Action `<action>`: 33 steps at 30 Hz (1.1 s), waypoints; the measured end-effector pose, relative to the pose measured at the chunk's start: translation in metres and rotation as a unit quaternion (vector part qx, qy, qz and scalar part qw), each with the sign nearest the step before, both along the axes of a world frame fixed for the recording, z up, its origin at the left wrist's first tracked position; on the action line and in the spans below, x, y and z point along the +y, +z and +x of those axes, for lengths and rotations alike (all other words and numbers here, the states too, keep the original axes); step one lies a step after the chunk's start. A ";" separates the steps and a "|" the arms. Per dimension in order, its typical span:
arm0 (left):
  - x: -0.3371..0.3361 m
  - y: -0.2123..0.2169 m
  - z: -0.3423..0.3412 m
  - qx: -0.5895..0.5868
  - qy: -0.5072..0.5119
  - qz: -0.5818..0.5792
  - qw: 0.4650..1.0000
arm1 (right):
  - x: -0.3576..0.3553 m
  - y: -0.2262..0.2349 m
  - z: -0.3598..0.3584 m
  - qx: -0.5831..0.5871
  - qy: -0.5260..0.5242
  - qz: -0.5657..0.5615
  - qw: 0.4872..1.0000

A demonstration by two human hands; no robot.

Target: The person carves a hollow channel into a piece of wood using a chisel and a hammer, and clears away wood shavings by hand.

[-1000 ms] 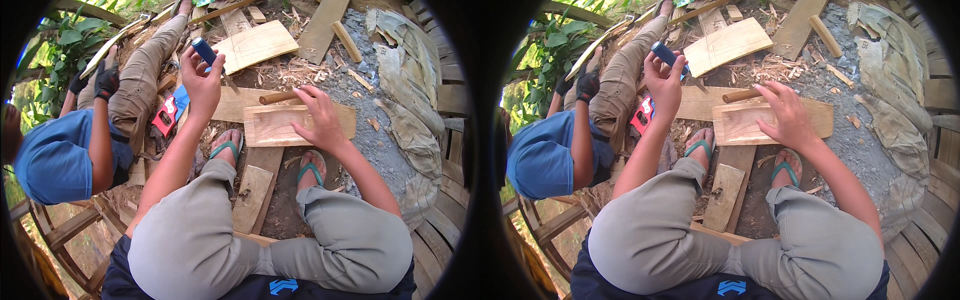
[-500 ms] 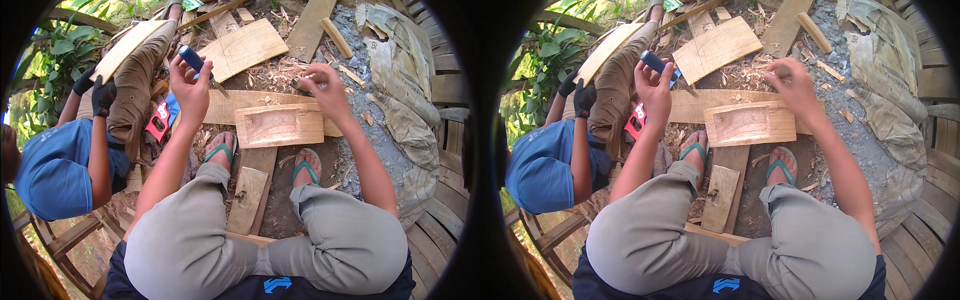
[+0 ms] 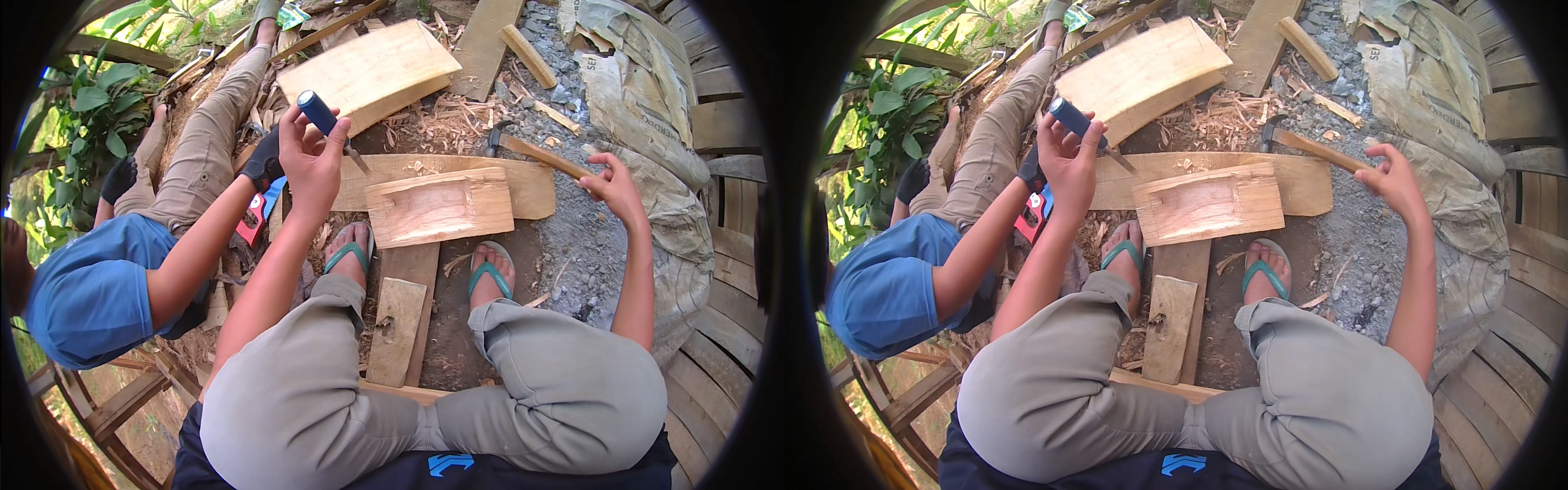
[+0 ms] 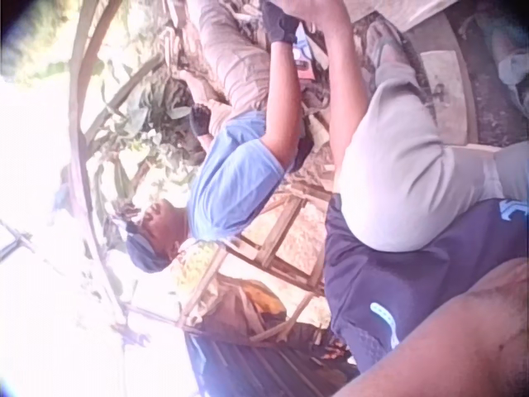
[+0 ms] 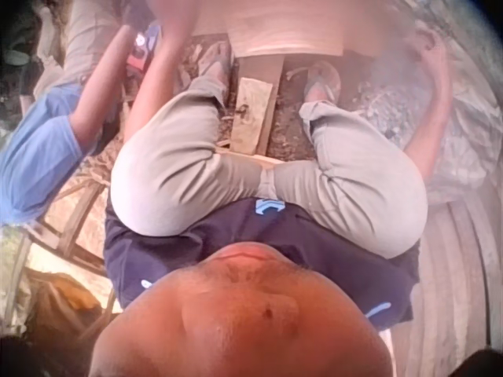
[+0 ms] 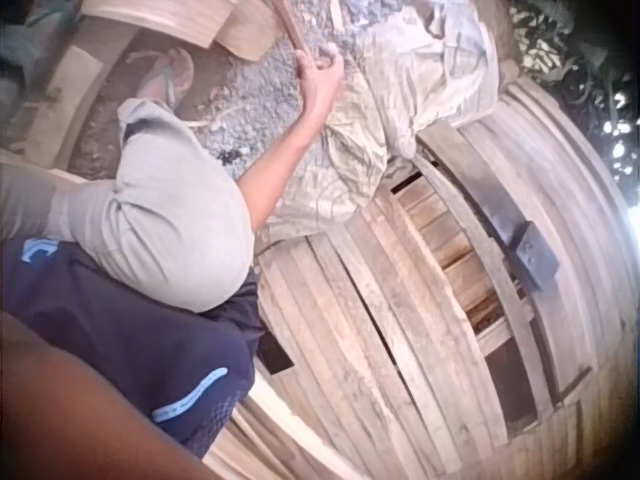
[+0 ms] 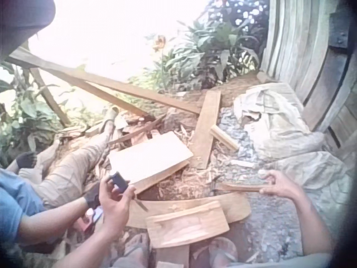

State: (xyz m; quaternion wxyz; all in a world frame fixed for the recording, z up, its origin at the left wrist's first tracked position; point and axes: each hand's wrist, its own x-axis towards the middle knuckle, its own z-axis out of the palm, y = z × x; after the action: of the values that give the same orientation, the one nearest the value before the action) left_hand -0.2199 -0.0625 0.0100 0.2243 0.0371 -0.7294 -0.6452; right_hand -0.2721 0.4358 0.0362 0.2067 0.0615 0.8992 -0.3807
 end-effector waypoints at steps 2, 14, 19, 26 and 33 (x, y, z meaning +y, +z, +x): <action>-0.003 0.000 0.001 0.004 -0.001 -0.012 1.000 | -0.010 0.004 0.006 -0.084 0.038 0.035 0.995; 0.008 0.008 0.002 0.008 -0.006 -0.013 1.000 | -0.074 -0.025 -0.031 -0.166 0.162 0.225 0.946; -0.003 0.006 -0.004 0.048 -0.008 -0.012 0.999 | -0.046 -0.064 -0.014 0.042 0.188 0.199 0.961; 0.000 0.007 -0.004 0.005 0.014 0.011 1.000 | -0.070 -0.054 0.051 0.003 -0.030 -0.026 0.999; 0.009 0.015 0.002 0.000 -0.010 0.023 1.000 | -0.104 -0.082 0.082 0.001 -0.019 -0.095 0.995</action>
State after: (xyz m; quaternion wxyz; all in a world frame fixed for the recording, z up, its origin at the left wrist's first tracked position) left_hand -0.2180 -0.0536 0.0254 0.2170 0.0350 -0.7145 -0.6642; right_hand -0.1899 0.3320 -0.0459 0.2037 0.0584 0.8575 -0.4687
